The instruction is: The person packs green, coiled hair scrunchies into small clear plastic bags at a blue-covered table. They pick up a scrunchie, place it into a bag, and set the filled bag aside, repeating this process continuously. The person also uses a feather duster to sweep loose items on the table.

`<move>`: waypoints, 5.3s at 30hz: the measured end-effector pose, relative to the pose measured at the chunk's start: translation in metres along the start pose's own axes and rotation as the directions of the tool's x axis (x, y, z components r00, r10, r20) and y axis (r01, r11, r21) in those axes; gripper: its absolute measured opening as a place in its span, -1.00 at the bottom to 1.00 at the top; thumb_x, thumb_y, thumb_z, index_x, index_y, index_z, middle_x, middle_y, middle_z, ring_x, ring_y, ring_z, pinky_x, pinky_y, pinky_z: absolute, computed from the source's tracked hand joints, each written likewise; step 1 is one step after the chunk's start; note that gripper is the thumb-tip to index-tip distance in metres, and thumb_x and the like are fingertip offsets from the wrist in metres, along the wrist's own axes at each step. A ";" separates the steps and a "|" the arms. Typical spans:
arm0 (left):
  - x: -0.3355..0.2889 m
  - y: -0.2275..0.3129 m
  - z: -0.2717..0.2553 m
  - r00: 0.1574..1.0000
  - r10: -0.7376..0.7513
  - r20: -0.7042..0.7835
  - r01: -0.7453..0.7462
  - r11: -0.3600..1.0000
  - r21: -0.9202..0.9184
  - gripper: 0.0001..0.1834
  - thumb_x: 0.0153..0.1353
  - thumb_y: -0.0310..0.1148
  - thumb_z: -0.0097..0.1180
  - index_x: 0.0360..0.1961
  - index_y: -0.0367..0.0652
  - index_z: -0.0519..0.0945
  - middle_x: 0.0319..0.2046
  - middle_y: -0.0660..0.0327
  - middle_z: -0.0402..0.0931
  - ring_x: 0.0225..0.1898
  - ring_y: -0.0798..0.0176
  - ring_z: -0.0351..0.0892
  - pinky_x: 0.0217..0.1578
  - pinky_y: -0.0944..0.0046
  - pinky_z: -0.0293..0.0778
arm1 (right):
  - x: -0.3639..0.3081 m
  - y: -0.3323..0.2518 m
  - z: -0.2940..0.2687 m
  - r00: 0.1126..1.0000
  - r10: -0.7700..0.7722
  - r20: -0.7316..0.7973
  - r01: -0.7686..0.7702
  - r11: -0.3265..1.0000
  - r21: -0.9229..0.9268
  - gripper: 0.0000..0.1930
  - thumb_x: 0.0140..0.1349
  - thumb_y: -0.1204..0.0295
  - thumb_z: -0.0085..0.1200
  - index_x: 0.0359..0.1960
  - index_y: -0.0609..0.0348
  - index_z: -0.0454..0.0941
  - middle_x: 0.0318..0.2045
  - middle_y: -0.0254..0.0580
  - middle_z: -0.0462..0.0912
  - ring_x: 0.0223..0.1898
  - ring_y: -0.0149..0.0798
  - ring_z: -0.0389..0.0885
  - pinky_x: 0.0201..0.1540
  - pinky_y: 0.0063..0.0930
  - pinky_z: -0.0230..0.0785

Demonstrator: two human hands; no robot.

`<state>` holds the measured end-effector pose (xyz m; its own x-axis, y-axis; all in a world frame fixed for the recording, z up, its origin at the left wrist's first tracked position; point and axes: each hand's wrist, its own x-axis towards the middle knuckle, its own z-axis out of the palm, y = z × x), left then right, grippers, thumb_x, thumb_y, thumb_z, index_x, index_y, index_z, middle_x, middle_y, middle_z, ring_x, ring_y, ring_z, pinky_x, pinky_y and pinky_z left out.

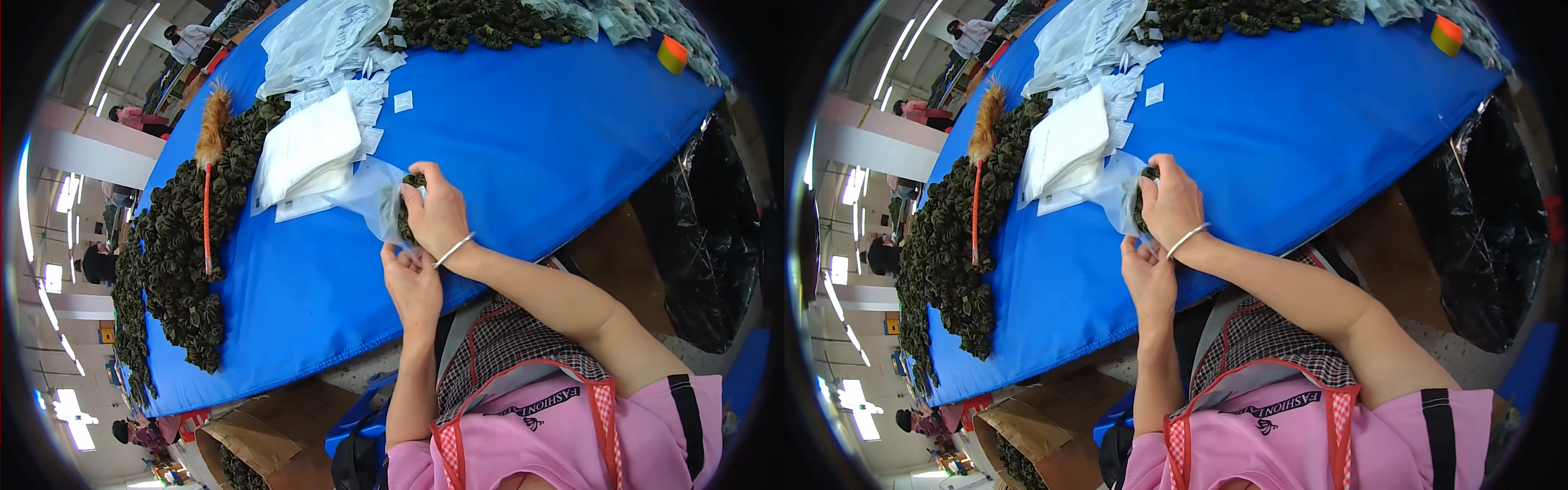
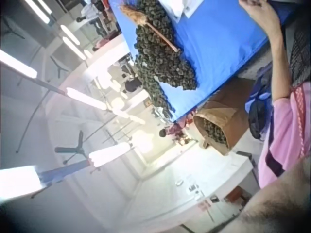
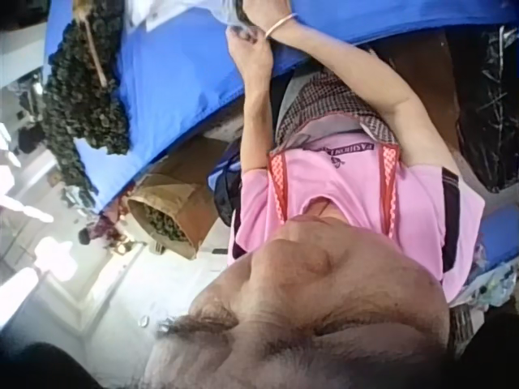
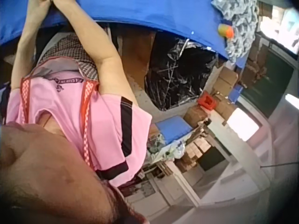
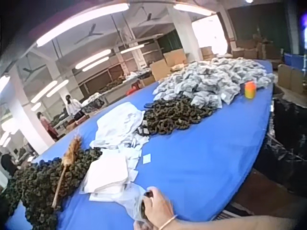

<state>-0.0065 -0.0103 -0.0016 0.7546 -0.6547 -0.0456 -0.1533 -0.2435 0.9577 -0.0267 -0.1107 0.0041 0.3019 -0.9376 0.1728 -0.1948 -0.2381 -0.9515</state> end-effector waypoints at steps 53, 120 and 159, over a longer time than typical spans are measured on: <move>-0.027 0.008 -0.034 0.857 -0.366 0.364 0.475 0.834 -0.280 -0.62 0.39 -0.19 -0.14 -0.27 -0.32 0.56 -0.45 0.18 0.60 -0.47 0.35 0.59 -0.44 0.38 0.49 | -0.077 0.012 -0.079 0.654 -0.663 0.364 0.755 0.604 -0.255 -0.88 -0.02 0.42 0.06 -0.42 0.12 0.52 -0.48 -0.34 0.41 -0.41 -0.32 0.40 -0.35 -0.41 0.15; -0.001 0.008 -0.009 0.926 -0.300 0.229 0.377 0.776 -0.506 -0.63 0.39 -0.23 -0.15 -0.23 -0.40 0.51 -0.34 0.05 0.60 -0.35 0.24 0.63 -0.29 0.32 0.59 | -0.026 0.013 -0.086 0.659 -0.665 0.352 0.742 0.650 -0.161 -0.96 0.03 0.46 0.04 -0.44 0.06 0.49 -0.39 -0.35 0.44 -0.26 -0.28 0.41 -0.14 -0.32 0.15; 0.009 0.019 -0.051 0.712 0.595 0.373 -0.626 0.297 0.720 -0.36 -0.06 -0.57 0.24 0.13 -0.20 0.36 0.11 0.00 0.35 0.14 -0.05 0.31 0.11 0.08 0.27 | 0.016 0.043 -0.280 0.597 -0.659 0.457 0.701 0.153 -0.696 -0.77 0.10 0.50 0.10 -0.17 0.06 0.57 -0.25 -0.15 0.59 -0.22 -0.09 0.59 -0.22 -0.30 0.47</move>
<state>0.0294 0.0159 0.0304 0.2077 -0.8780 0.4313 -0.9780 -0.1779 0.1088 -0.2915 -0.2074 0.0372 0.7352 -0.2873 0.6140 -0.4680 -0.8703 0.1532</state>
